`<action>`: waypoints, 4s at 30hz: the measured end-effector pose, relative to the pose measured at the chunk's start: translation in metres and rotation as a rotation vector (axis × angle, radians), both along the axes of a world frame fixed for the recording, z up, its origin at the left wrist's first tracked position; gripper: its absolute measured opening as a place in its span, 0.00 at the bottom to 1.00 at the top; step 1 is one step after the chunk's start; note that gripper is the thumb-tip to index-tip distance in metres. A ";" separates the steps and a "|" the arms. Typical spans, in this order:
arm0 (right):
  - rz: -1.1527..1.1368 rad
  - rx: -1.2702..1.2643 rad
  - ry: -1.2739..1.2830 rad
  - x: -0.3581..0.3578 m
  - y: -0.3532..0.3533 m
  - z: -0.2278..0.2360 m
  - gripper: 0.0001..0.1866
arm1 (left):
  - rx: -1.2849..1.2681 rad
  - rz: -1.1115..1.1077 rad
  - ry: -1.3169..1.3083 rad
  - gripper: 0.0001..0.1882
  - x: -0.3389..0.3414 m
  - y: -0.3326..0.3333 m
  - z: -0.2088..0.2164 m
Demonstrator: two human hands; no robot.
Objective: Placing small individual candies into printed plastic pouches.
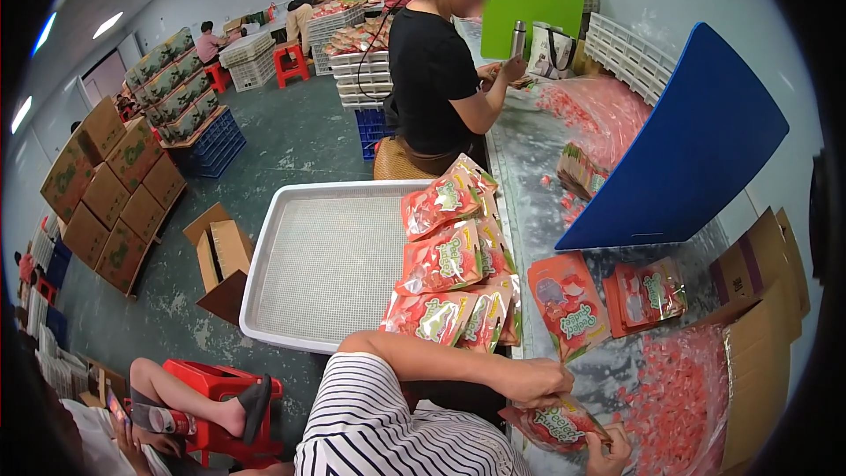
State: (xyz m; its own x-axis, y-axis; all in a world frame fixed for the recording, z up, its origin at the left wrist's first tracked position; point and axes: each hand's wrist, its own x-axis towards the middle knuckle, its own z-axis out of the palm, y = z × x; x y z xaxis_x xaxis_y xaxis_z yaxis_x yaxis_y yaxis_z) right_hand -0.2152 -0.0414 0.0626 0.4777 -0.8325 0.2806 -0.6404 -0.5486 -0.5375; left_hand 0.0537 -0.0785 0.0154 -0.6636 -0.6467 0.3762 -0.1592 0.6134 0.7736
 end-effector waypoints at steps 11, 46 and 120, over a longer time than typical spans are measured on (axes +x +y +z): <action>0.114 0.208 -0.052 0.012 0.006 0.014 0.06 | -0.303 -0.058 -0.292 0.09 -0.013 0.007 0.021; -0.223 0.205 -0.389 0.067 -0.025 0.014 0.08 | -0.220 0.499 -0.035 0.61 -0.034 0.031 -0.012; -0.496 1.061 -1.186 -0.003 -0.020 -0.177 0.22 | -0.718 0.100 -0.260 0.09 -0.080 0.006 -0.112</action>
